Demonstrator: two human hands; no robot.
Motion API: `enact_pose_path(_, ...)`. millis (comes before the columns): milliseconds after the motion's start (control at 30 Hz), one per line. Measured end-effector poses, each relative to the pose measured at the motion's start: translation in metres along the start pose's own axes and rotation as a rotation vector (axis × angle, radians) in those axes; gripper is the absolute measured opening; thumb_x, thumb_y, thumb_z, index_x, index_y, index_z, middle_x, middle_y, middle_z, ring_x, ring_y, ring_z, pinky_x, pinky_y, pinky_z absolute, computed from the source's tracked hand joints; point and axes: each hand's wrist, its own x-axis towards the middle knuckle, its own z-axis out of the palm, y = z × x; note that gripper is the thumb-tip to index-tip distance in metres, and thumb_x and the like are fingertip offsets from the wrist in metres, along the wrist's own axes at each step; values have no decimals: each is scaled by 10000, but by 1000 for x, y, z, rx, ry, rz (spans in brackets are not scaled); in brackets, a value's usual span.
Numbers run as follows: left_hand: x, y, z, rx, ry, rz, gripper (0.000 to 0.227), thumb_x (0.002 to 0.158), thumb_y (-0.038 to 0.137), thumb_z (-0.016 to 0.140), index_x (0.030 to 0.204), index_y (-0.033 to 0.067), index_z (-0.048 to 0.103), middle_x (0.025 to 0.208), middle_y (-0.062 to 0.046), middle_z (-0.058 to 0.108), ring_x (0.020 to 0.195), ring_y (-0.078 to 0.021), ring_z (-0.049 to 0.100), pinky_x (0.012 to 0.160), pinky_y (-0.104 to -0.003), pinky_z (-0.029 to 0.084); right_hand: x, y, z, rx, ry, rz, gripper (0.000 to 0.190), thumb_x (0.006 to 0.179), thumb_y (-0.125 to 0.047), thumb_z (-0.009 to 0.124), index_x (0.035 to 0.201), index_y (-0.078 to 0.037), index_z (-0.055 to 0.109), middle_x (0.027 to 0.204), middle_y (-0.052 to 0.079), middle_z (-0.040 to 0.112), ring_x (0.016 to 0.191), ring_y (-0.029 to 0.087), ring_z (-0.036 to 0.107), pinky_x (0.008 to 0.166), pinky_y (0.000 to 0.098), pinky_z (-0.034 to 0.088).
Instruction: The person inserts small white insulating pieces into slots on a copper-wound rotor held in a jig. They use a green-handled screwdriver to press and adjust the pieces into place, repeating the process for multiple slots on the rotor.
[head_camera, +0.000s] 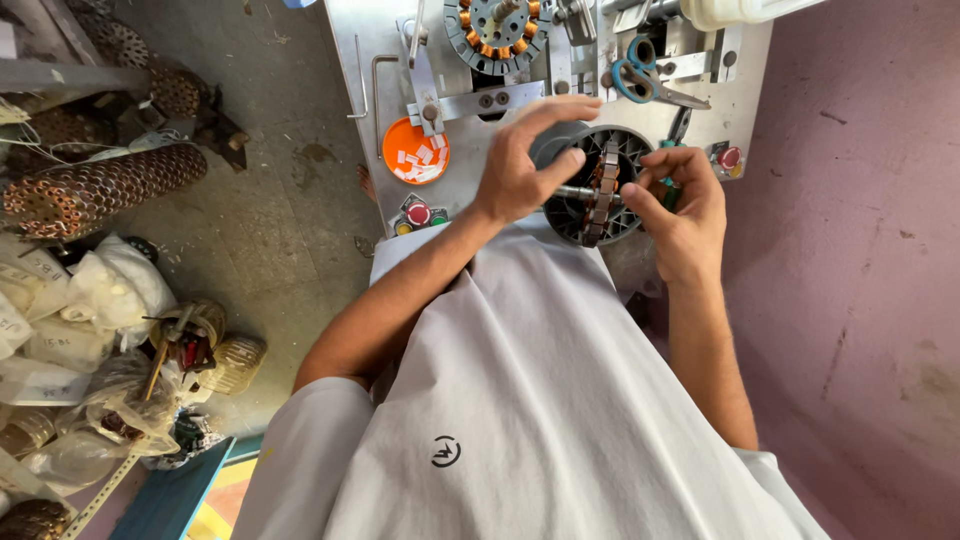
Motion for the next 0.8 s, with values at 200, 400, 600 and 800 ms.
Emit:
enact_pose_path(200,-3,15,-15,53,-151,-105,661,921,414,791,1478,139,566,1530,-85,625,1454,-267,601,1294,-422,435,-9,14,-29,355,209,50,340,922,180,594,1195,-22,569,1097,82,603,898,132,587,722,237,492)
enact_pose_path(400,2,16,11,392,-479,136,1376,593,630,973,1624,176,182,1659,-225,279,1552,-409,224,1274,-521,250,-9,31,-46,677,471,5,517,839,284,450,1286,25,480,1220,168,579,1068,220,626,928,300,592)
enact_pose_path(600,1,19,10,399,-513,29,1317,606,518,974,1651,233,225,1621,-130,441,1498,-330,464,1292,-453,407,-17,23,-38,817,557,44,241,1034,99,490,1241,10,406,1231,272,632,1205,383,688,1071,424,554)
enact_pose_path(800,-14,12,22,366,-408,270,1289,628,313,1003,1650,236,220,1642,-99,396,1550,-344,395,1335,-447,361,-29,28,-34,864,552,121,298,1029,31,552,1278,35,388,1139,272,621,1046,401,733,921,458,627)
